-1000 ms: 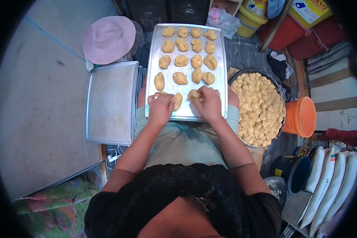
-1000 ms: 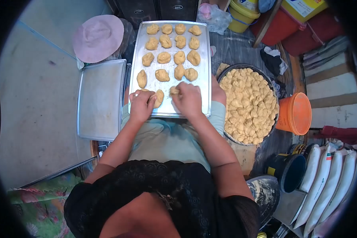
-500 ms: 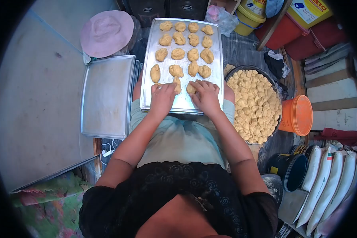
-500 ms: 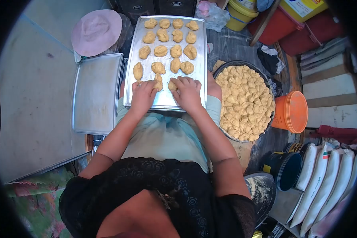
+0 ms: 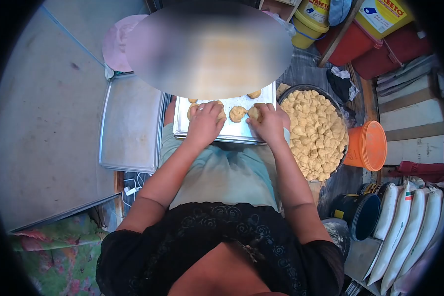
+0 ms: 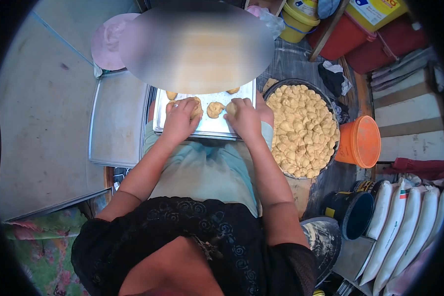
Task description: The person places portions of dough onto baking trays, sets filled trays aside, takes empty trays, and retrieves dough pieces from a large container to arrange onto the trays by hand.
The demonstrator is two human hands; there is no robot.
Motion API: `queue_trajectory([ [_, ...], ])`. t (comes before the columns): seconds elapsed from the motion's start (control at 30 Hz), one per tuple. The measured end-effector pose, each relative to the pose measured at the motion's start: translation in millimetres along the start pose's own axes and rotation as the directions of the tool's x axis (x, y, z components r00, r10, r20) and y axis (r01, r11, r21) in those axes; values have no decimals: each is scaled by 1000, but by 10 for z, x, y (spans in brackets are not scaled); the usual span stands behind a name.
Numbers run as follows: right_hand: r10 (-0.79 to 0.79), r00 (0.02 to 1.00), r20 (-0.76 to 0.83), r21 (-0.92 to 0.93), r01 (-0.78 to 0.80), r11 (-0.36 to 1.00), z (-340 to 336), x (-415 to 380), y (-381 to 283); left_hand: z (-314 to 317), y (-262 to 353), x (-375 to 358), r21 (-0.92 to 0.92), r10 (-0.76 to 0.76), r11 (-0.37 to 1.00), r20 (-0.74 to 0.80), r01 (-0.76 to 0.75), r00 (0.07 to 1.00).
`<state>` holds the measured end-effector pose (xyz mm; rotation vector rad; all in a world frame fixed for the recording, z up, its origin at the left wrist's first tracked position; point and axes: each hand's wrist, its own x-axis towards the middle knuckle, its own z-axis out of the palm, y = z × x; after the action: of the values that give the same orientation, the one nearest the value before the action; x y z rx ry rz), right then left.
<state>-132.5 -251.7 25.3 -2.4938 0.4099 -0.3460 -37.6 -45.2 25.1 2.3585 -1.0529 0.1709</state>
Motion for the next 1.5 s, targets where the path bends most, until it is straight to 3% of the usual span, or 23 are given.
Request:
queue_trajectory([
  [0.07, -19, 996, -89, 6, 20, 1000, 5, 103, 15, 66, -103, 23, 30, 49, 998, -124, -46, 991],
  [0.2, -117, 970, -214, 38, 128, 991, 76, 527, 104, -5, -145, 340, 110, -4, 994, -41, 9, 999],
  [0.23, -140, 961, -240, -24, 139, 990, 144, 627, 136, 18, -145, 457, 133, -10, 991, -20, 13, 1000],
  [0.33, -110, 993, -35, -71, 107, 992, 199, 811, 174, 82, -173, 704, 204, -52, 978, 68, 38, 996],
  [0.4, 22, 996, -85, -27, -24, 999, 190, 806, 170, 184, -268, 839, 233, -93, 971, 174, 51, 980],
  [0.5, 112, 987, -118, -72, -121, 990, 188, 745, 109, 245, -336, 871, 220, -75, 975, 174, 35, 982],
  [0.6, -134, 973, -189, -211, 93, 973, 179, 756, 15, 259, -384, 857, 161, -38, 987, 140, 15, 989],
  [0.63, -152, 978, -146, -119, 135, 984, 237, 788, 27, 264, -385, 846, 142, -37, 990, 129, 19, 991],
  [0.73, -119, 989, 86, -140, 130, 981, 302, 873, -47, 251, -373, 813, 92, -17, 996, 33, 14, 999],
  [0.8, -154, 986, 70, -153, 163, 975, 259, 851, -64, 230, -330, 730, 72, 21, 997, -114, -13, 993],
  [0.9, -180, 983, 42, -136, 184, 973, 143, 649, -62, -89, -93, 405, 77, -20, 997, -16, 21, 1000],
  [1.0, -200, 930, 307, -185, 264, 947, -59, 287, -265, -25, -142, 104, 28, -2, 1000, 195, -4, 981],
  [1.03, -266, 921, 285, -221, 333, 917, 26, 194, -231, 5, -165, 35, 70, 75, 994, 108, -82, 991],
  [1.13, -273, 912, 307, -214, 346, 914, 83, 165, -161, -70, -197, 28, 39, 63, 997, 206, -73, 976],
  [1.23, -364, 923, 128, -124, 379, 917, 51, 97, -167, -145, -162, -29, 31, 9, 999, 39, -10, 999],
  [1.37, -42, 998, 56, -206, 53, 977, -265, 63, -267, -274, -254, -120, 124, -184, 973, -86, 194, 979],
  [1.47, -21, 984, 174, -78, 35, 996, -193, 87, -17, -199, -539, -172, -61, -200, 977, 55, 203, 978],
  [1.5, -42, 980, 194, -93, 61, 994, -223, 95, -8, -203, -559, -164, -71, -193, 978, 30, 194, 981],
])
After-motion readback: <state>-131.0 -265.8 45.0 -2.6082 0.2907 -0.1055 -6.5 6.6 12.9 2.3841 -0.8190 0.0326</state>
